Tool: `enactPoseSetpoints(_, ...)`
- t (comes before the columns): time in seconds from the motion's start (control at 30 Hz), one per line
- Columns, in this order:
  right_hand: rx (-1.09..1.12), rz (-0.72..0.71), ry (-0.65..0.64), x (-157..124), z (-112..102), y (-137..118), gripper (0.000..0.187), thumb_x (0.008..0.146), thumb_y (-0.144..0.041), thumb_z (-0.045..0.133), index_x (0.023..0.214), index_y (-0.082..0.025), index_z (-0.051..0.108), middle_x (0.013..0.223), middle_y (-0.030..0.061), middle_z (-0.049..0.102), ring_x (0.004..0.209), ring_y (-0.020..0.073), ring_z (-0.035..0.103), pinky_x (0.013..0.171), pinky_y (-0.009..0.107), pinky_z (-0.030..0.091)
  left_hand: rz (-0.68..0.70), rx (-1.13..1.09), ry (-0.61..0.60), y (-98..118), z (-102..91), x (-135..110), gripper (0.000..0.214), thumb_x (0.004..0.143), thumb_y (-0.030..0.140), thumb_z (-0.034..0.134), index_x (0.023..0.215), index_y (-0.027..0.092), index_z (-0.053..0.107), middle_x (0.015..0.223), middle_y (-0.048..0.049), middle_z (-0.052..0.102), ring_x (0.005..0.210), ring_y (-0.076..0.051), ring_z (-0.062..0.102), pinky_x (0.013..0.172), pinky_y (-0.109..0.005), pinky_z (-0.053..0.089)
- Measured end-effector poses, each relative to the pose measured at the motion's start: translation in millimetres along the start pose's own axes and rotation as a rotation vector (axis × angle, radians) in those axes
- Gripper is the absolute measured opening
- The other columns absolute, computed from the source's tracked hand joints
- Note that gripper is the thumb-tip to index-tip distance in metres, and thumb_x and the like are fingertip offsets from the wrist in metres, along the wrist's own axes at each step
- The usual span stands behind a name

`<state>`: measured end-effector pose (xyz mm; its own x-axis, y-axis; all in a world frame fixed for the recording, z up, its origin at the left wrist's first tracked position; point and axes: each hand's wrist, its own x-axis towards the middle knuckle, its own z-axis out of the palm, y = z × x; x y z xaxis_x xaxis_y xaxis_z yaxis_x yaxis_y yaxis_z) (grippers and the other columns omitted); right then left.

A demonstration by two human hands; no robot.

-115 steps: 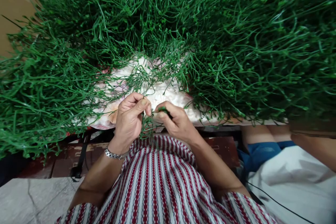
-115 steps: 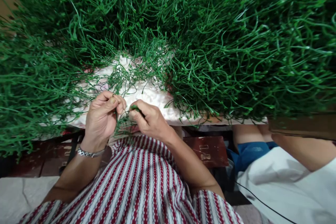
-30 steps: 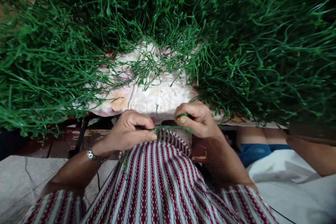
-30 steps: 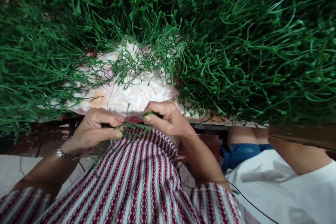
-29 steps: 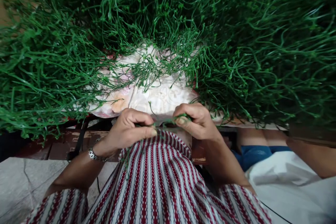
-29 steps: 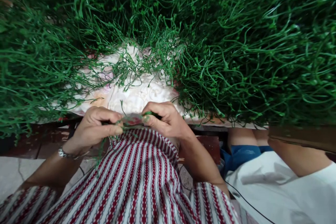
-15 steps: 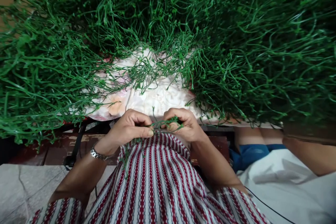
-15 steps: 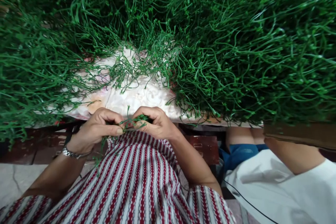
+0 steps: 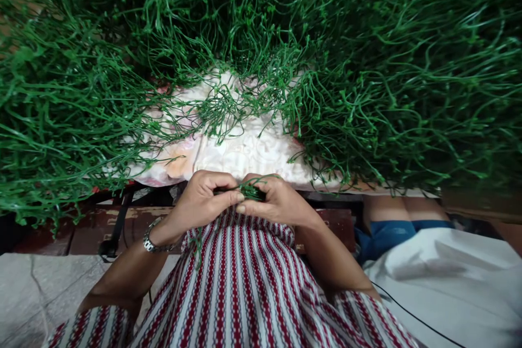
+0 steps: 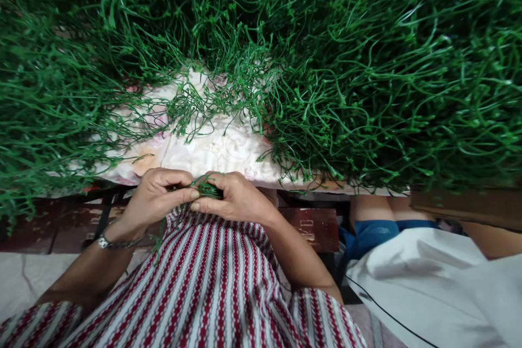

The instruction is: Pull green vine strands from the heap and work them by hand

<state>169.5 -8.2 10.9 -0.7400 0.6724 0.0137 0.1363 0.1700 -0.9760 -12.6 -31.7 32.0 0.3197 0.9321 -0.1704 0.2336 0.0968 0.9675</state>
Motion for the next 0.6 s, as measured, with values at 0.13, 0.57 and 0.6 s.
enactPoseSetpoints(0.13,-0.002,-0.185,-0.016,-0.1,3.5,3.8,0.029,0.086,-0.033,0.053,0.065,-0.015,0.046,0.059,-0.0044,0.039,0.053,0.0052,0.037,0.052,0.017,0.032,0.032,-0.029,-0.153,-1.1,-4.6,0.9,0.016,0.074,0.017,0.060,0.058,0.012,0.061,0.054,0.0016,0.051,0.054,-0.008,0.044,0.052,-0.020,0.034)
enactPoseSetpoints(0.57,0.002,-0.450,-0.258,-17.6,-13.6,-15.7,0.033,0.089,-0.036,0.046,0.062,-0.018,0.051,0.056,0.0000,0.045,0.055,0.0100,0.046,0.055,0.023,0.038,-0.071,-0.463,-0.251,-10.6,-23.6,-14.7,0.023,0.063,0.041,0.072,0.056,0.019,0.071,0.044,-0.0025,0.049,0.046,-0.013,0.040,0.054,-0.030,0.034)
enactPoseSetpoints(0.6,-0.082,-0.434,-0.152,-25.8,-23.1,-25.4,0.031,0.089,-0.036,0.047,0.066,-0.017,0.055,0.061,0.0023,0.050,0.060,0.0110,0.049,0.057,0.024,0.040,-0.068,-0.470,-0.163,-10.9,-26.3,-16.4,0.021,0.062,0.039,0.074,0.056,0.019,0.071,0.045,-0.0024,0.050,0.048,-0.013,0.042,0.055,-0.030,0.034)
